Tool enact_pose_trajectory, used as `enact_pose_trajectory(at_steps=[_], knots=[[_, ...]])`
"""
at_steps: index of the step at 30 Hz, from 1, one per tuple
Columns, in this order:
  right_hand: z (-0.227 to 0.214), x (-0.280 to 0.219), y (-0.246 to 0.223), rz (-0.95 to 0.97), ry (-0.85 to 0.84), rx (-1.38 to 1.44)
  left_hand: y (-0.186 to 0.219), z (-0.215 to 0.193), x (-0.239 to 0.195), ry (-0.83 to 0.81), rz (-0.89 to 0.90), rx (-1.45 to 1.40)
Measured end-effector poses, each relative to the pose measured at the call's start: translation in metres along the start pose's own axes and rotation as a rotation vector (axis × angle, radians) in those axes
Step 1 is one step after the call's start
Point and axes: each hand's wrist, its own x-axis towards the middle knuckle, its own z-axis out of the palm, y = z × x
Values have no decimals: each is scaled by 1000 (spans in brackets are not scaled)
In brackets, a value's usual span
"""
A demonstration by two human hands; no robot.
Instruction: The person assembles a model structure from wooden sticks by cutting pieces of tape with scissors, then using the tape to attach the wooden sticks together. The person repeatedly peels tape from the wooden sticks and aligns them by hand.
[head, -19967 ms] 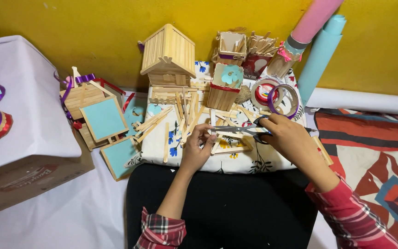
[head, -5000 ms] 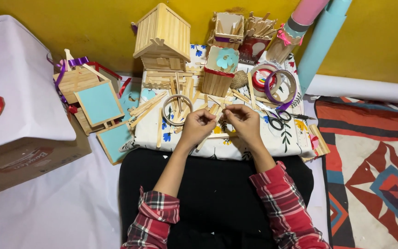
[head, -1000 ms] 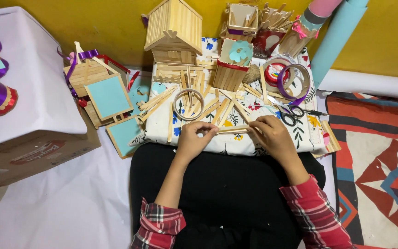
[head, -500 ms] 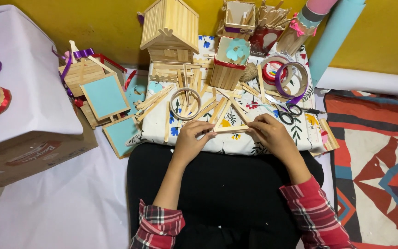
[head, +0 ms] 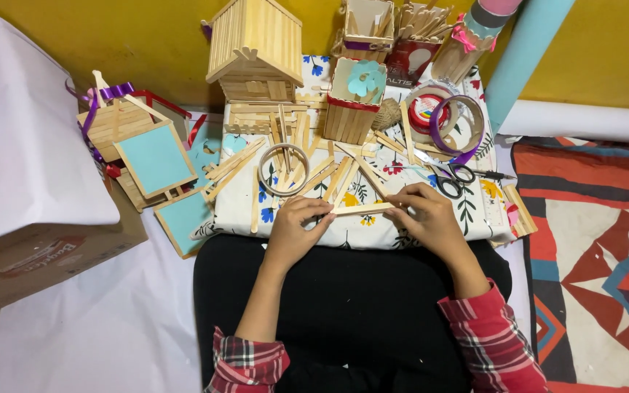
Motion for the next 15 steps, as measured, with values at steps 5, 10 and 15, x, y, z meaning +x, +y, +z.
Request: enact_pose_trajectory(at_steps=[5, 10, 15], knots=[[-2, -7, 19, 79, 9, 191, 4, -2, 0, 6, -4, -20], [-1, -9, 34, 128, -1, 297, 4, 1, 3, 17, -9, -17], [1, -9, 30, 106, 30, 283, 11, -2, 5, 32, -41, -23]])
